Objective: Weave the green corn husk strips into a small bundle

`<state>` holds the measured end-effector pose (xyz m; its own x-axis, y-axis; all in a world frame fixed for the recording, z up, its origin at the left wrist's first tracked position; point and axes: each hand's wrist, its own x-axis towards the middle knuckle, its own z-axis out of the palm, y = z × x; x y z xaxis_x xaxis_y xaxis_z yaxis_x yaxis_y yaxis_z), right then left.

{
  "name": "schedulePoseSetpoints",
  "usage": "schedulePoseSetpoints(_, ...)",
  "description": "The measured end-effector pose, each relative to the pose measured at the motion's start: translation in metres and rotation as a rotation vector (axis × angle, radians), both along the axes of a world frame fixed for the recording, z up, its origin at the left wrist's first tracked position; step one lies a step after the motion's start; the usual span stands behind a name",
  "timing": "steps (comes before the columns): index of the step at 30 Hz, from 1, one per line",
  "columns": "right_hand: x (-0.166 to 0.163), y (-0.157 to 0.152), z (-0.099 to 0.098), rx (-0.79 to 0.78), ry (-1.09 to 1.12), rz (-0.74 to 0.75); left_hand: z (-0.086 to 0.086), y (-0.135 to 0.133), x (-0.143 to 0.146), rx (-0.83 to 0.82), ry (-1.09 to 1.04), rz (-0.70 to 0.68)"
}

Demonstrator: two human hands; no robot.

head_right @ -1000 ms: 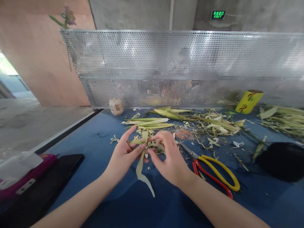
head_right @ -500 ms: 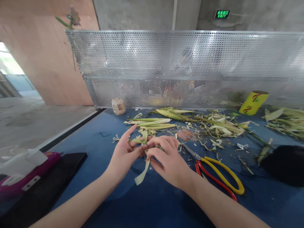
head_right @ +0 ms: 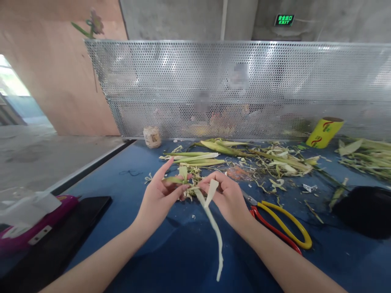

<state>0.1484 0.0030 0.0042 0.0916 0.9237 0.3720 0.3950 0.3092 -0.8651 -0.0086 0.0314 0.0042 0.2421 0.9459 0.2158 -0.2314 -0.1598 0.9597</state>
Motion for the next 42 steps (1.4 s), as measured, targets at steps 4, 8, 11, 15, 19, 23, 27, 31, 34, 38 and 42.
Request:
schedulePoseSetpoints(4, -0.003, 0.002, 0.001, -0.102, 0.194, 0.088, 0.004, -0.002, 0.001, -0.041, -0.015, -0.03)
schedulePoseSetpoints(8, -0.002, 0.005, -0.001, -0.099, 0.222, 0.118, 0.005, -0.003, 0.003, -0.074, -0.031, -0.072)
schedulePoseSetpoints(11, 0.002, 0.005, -0.001, -0.058, 0.098, 0.018, 0.005, -0.001, 0.003, -0.071, -0.045, -0.093)
schedulePoseSetpoints(15, 0.003, 0.005, -0.001, -0.1, 0.178, 0.037, 0.005, -0.001, 0.002, -0.065, -0.047, -0.096)
schedulePoseSetpoints(19, 0.0, 0.003, 0.0, -0.186, 0.284, 0.131, 0.005, -0.002, 0.002, -0.085, -0.053, -0.069)
schedulePoseSetpoints(23, -0.003, 0.001, 0.001, -0.18, 0.311, 0.146, 0.003, 0.001, 0.002, -0.115, -0.102, -0.065)
schedulePoseSetpoints(27, -0.005, 0.001, -0.002, -0.27, 0.502, 0.218, 0.001, 0.002, 0.001, -0.113, -0.103, -0.049)
schedulePoseSetpoints(31, -0.009, 0.002, -0.003, -0.478, 0.686, 0.271, 0.003, 0.002, -0.002, -0.048, -0.055, 0.058)
schedulePoseSetpoints(34, -0.012, -0.003, -0.004, -0.565, 0.515, 0.385, 0.004, 0.003, -0.004, -0.01, -0.023, 0.155)
schedulePoseSetpoints(38, -0.013, -0.012, -0.007, -0.195, -0.334, 0.27, 0.001, 0.004, -0.005, 0.073, 0.024, 0.19)
schedulePoseSetpoints(42, -0.005, -0.015, -0.007, 0.339, -0.893, 0.055, -0.003, 0.004, -0.004, 0.103, 0.156, 0.143)
